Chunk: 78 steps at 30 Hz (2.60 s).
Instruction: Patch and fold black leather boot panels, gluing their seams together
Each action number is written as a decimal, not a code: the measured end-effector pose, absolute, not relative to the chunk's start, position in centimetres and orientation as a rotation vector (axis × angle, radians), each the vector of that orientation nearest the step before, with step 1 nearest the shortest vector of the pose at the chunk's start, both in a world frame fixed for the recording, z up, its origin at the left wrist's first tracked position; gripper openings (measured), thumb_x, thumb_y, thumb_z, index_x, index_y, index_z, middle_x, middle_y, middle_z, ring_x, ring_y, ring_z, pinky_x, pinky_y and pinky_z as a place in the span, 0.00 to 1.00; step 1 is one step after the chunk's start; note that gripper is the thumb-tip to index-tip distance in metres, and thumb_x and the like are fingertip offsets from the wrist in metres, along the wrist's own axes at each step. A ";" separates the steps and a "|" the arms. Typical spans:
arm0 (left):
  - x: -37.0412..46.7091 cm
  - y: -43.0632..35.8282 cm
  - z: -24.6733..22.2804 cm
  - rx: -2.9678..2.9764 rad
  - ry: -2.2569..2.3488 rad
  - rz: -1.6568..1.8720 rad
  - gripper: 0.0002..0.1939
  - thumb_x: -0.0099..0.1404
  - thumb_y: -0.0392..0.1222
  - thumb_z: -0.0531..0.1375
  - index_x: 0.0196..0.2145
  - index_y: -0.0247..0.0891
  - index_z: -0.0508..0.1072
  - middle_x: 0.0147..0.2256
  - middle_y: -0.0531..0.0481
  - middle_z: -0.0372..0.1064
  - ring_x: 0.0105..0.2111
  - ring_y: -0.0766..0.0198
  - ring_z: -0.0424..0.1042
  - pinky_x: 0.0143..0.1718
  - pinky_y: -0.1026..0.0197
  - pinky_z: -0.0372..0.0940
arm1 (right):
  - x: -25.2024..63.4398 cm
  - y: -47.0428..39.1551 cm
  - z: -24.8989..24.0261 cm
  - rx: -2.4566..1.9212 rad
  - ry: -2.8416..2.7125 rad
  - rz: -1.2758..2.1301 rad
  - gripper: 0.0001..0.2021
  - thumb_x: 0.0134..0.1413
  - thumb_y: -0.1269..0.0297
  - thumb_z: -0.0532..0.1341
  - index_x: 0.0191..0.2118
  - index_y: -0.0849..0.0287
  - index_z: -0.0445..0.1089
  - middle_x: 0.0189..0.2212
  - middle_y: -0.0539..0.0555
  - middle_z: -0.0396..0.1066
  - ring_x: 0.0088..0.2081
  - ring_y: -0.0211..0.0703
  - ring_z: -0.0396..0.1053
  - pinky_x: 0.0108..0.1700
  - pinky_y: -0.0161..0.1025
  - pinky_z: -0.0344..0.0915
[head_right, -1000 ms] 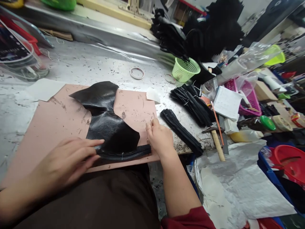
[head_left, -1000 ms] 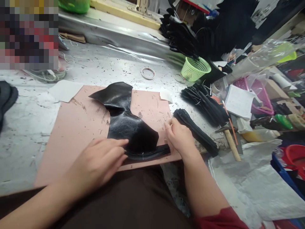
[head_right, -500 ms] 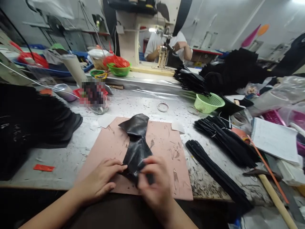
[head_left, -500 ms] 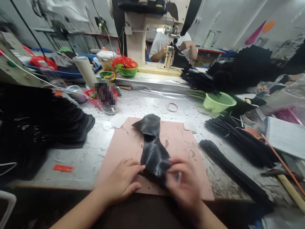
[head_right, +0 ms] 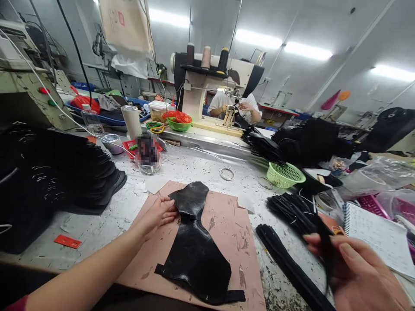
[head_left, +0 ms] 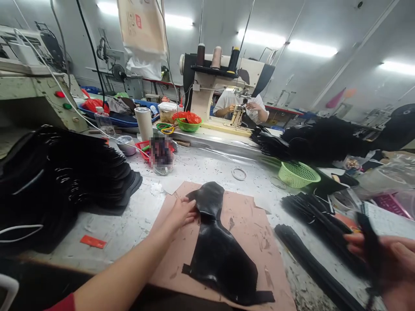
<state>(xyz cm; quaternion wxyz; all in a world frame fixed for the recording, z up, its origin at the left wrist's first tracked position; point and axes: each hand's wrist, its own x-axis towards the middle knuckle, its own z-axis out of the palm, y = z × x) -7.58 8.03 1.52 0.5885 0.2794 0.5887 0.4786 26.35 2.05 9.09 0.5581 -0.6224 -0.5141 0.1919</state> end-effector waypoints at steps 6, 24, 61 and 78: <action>-4.8 12.0 1.7 0.404 1.314 1.422 0.16 0.57 0.36 0.58 0.37 0.43 0.51 0.27 0.56 0.64 0.23 0.70 0.69 0.27 0.67 0.64 | 21.6 7.1 11.6 -1.372 -1.231 0.786 0.06 0.34 0.59 0.65 0.22 0.53 0.71 0.23 0.55 0.72 0.28 0.46 0.70 0.33 0.44 0.66; -5.4 4.9 8.6 0.793 0.934 1.121 0.30 0.42 0.44 0.69 0.40 0.36 0.62 0.25 0.51 0.72 0.27 0.63 0.71 0.28 0.66 0.61 | 9.4 6.2 12.9 -1.072 -2.625 0.347 0.16 0.51 0.67 0.59 0.47 0.58 0.67 0.48 0.55 0.68 0.44 0.47 0.70 0.45 0.41 0.67; -7.8 3.6 8.1 0.632 1.060 1.209 0.15 0.35 0.36 0.70 0.25 0.33 0.73 0.23 0.52 0.71 0.23 0.69 0.70 0.28 0.68 0.67 | 8.5 3.5 12.5 -1.265 -2.735 0.378 0.08 0.58 0.66 0.52 0.32 0.57 0.67 0.28 0.48 0.72 0.28 0.37 0.68 0.27 0.34 0.50; -8.3 6.0 7.4 0.504 1.099 1.502 0.09 0.49 0.25 0.59 0.29 0.33 0.70 0.24 0.50 0.72 0.25 0.69 0.73 0.26 0.72 0.67 | 8.2 3.4 11.9 -1.087 -2.820 0.147 0.05 0.55 0.72 0.55 0.34 0.55 0.65 0.29 0.48 0.69 0.29 0.37 0.65 0.28 0.35 0.49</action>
